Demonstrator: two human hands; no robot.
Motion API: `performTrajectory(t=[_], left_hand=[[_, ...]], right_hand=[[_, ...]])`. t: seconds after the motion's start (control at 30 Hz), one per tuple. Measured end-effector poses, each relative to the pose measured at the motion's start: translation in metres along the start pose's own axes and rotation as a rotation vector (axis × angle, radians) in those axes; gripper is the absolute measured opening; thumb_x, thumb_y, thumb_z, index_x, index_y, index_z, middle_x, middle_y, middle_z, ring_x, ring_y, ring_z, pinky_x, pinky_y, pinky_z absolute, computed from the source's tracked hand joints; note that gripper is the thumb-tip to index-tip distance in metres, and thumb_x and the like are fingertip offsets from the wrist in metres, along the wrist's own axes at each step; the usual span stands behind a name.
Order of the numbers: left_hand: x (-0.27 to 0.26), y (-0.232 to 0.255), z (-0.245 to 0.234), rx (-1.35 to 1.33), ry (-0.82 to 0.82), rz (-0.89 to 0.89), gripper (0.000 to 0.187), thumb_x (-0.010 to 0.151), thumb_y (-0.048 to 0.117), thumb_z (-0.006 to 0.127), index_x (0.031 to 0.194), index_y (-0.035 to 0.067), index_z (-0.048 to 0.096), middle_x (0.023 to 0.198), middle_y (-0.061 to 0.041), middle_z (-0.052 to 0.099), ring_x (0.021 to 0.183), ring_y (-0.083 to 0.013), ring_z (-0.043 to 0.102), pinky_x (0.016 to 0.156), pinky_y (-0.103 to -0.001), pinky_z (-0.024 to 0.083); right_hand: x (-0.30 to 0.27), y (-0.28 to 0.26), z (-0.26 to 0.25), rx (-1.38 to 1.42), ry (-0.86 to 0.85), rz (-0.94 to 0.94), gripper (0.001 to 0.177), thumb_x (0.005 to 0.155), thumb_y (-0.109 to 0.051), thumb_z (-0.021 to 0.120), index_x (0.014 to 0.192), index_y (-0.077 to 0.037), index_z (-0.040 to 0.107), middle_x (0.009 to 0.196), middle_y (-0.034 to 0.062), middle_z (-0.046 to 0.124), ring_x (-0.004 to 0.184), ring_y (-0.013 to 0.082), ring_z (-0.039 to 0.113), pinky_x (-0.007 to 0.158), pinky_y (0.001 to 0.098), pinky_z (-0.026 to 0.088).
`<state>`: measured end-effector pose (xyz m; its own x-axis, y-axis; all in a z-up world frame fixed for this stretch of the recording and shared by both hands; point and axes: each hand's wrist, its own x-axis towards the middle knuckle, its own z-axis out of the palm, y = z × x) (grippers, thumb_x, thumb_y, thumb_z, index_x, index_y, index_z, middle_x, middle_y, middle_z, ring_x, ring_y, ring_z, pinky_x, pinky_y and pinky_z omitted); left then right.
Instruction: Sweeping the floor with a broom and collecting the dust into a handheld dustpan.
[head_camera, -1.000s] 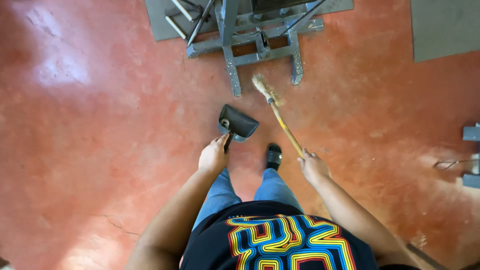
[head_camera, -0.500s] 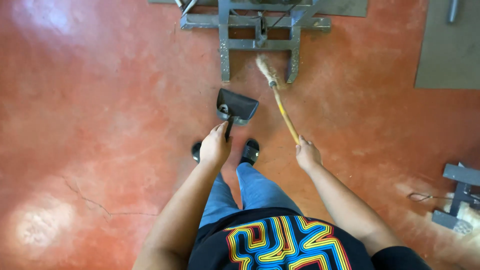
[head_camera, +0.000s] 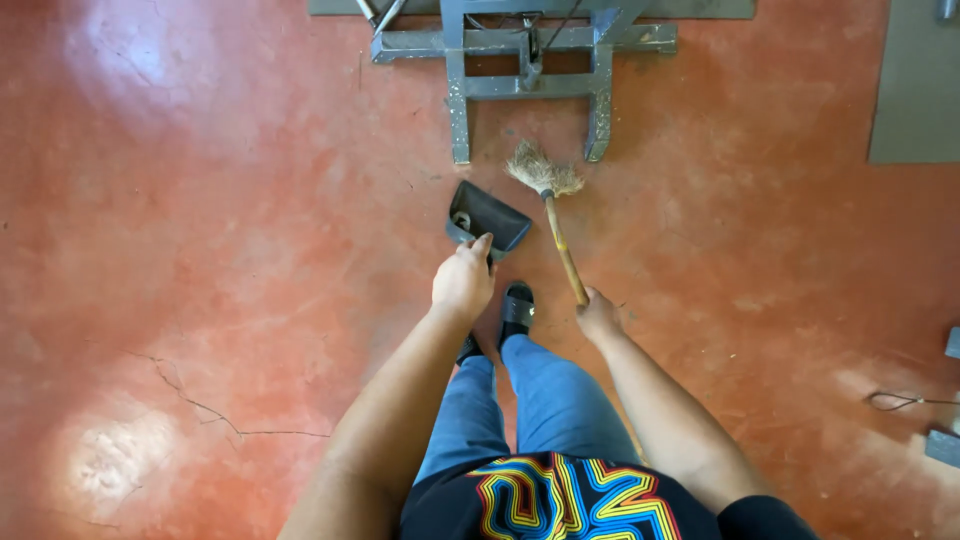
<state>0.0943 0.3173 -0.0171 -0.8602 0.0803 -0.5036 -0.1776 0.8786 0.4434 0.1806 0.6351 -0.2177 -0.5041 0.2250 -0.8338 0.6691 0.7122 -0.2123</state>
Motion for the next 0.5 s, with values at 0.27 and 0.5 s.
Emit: performTrajectory(t=[0.27,0.5], left_hand=[[-0.003,0.033,-0.024,-0.108,0.072,-0.055,0.048,0.095,0.024,0.063,0.142,0.014,0.056,0.131,-0.021,0.063,0.101,-0.0467,0.072,0.085,-0.054,0.061],[0.017,0.034,0.01,-0.024,0.162,-0.122,0.053,0.089,0.025,0.068,0.141,0.023,0.058,0.131,-0.013,0.065,0.096,-0.0417,0.074,0.081,-0.053,0.063]], right_hand=[[-0.024,-0.02,0.02,0.293,0.064,-0.133,0.064,0.098,-0.011,0.048,0.158,0.001,0.03,0.131,0.0418,0.052,0.092,0.0484,0.072,0.074,0.0474,0.066],[0.085,-0.03,0.056,0.092,0.08,-0.252,0.065,0.096,-0.022,0.052,0.157,-0.005,0.035,0.134,0.0341,0.06,0.127,0.0443,0.06,0.108,0.0545,0.05]])
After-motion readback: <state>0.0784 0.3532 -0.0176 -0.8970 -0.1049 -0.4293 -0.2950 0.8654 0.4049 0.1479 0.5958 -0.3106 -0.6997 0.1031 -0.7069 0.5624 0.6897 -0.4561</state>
